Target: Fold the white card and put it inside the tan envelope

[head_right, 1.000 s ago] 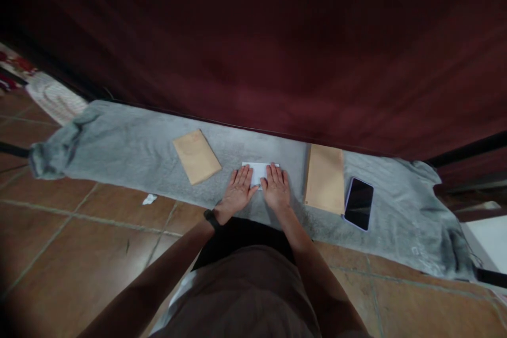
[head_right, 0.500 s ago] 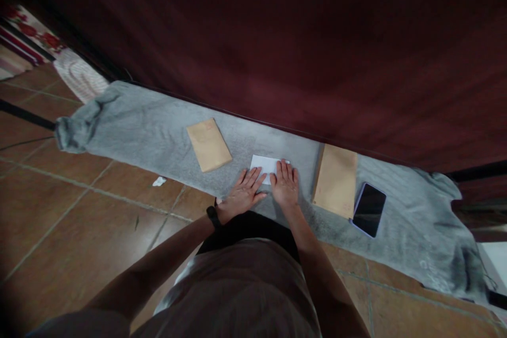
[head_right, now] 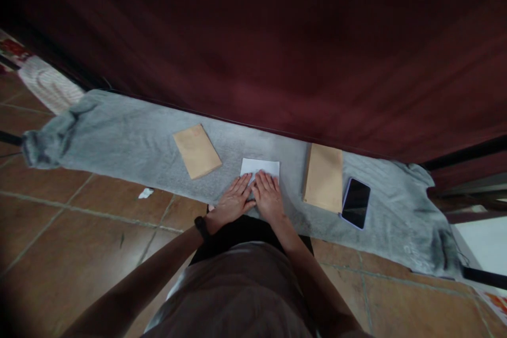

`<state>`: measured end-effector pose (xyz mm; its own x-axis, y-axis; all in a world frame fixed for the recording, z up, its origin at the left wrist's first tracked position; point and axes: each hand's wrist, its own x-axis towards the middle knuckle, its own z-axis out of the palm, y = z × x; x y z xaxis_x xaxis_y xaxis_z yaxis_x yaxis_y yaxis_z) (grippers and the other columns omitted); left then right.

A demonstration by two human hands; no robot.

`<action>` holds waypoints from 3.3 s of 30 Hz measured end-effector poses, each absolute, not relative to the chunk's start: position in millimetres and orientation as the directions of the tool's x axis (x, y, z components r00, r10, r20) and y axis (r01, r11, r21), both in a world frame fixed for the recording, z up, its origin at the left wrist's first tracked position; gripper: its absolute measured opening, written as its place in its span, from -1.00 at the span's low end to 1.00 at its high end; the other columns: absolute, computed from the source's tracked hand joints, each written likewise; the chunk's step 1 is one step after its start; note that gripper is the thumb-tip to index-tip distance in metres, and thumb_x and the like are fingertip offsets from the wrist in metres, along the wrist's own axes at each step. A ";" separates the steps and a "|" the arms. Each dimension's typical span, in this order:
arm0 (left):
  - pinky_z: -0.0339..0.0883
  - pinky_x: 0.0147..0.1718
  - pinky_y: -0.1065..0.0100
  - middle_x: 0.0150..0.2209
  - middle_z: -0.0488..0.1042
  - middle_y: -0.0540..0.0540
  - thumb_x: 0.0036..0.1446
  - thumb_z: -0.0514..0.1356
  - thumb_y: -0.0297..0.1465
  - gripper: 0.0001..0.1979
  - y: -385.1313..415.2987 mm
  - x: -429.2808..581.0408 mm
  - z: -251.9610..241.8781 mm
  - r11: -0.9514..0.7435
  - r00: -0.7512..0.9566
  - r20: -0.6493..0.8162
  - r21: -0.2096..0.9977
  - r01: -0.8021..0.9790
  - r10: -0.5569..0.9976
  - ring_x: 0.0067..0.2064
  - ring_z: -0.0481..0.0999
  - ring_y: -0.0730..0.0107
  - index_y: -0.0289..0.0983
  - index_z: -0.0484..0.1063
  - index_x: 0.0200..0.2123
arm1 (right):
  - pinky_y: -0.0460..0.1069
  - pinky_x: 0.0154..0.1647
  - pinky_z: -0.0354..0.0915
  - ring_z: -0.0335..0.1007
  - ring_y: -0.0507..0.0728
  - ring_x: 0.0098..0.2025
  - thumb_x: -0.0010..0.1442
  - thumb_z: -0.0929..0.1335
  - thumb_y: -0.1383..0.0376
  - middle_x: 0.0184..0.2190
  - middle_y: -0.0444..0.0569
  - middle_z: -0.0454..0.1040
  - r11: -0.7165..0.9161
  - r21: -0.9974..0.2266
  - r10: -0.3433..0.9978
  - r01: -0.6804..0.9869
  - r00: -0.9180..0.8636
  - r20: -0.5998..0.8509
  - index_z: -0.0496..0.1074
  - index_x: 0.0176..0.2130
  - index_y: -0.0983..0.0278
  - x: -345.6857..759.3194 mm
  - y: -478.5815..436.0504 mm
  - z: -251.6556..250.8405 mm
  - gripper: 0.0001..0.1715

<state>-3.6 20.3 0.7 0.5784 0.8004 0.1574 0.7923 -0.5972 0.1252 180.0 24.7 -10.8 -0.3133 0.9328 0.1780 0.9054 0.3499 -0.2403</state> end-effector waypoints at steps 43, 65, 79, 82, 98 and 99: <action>0.04 0.40 0.01 0.39 0.19 -0.35 0.43 -0.05 -0.08 -0.32 6.7 0.9 4.3 -0.528 0.504 0.174 0.145 0.837 0.846 0.45 0.10 0.08 -0.44 0.11 0.40 | 0.26 0.42 0.02 0.21 0.27 0.38 0.48 0.16 0.17 0.36 0.13 0.27 0.239 -0.219 0.953 0.946 -0.185 0.238 0.19 0.39 0.34 218.3 -18.9 -11.4 -0.39; -0.10 0.43 0.00 0.43 0.12 -0.29 0.44 -0.05 -0.12 -0.37 12.0 4.5 7.3 -0.557 0.545 0.115 0.156 0.816 0.831 0.47 0.04 0.13 -0.36 0.10 0.41 | 0.29 0.44 -0.06 0.17 0.28 0.39 0.50 0.13 0.17 0.39 0.10 0.22 0.303 -0.236 0.945 0.923 -0.259 0.198 0.24 0.37 0.29 201.3 -10.7 -10.2 -0.43; 0.26 0.26 0.03 0.27 0.40 -0.25 0.42 -0.04 -0.31 -0.54 23.2 1.9 3.2 -0.224 0.180 0.151 0.367 0.903 0.972 0.31 0.35 0.08 -0.29 0.29 0.29 | 0.27 0.43 -0.01 0.19 0.29 0.38 0.48 0.17 0.19 0.37 0.15 0.26 0.209 -0.231 0.960 0.950 -0.153 0.236 0.21 0.38 0.38 206.3 -13.1 -12.2 -0.40; 0.27 0.24 0.01 0.17 0.47 -0.28 0.34 0.07 -0.38 -0.56 34.5 7.2 3.5 -0.152 0.102 0.121 0.539 0.829 0.987 0.22 0.41 0.04 -0.32 0.34 0.25 | 0.27 0.42 0.01 0.20 0.29 0.38 0.47 0.19 0.21 0.36 0.15 0.27 0.208 -0.236 0.957 0.949 -0.148 0.249 0.22 0.37 0.38 205.5 -12.7 -13.2 -0.42; 0.22 -0.57 0.47 -0.57 0.48 0.03 -0.03 0.32 -0.41 -0.88 60.2 17.9 26.8 0.376 -0.110 -0.392 0.916 -0.141 0.913 -0.59 0.41 0.50 -0.30 0.49 -0.37 | 0.26 0.43 0.01 0.21 0.28 0.37 0.42 0.25 0.27 0.33 0.15 0.32 0.190 -0.279 0.948 0.941 -0.102 0.301 0.28 0.33 0.37 204.1 -6.0 -9.8 -0.44; 0.23 -0.57 0.47 -0.57 0.49 0.02 -0.05 0.33 -0.40 -0.86 59.6 17.5 28.9 0.383 -0.094 -0.399 0.911 -0.152 0.912 -0.59 0.42 0.49 -0.30 0.49 -0.37 | 0.26 0.44 0.00 0.21 0.28 0.37 0.42 0.24 0.28 0.33 0.15 0.33 0.195 -0.282 0.945 0.939 -0.103 0.311 0.28 0.33 0.37 204.0 -3.9 -7.3 -0.44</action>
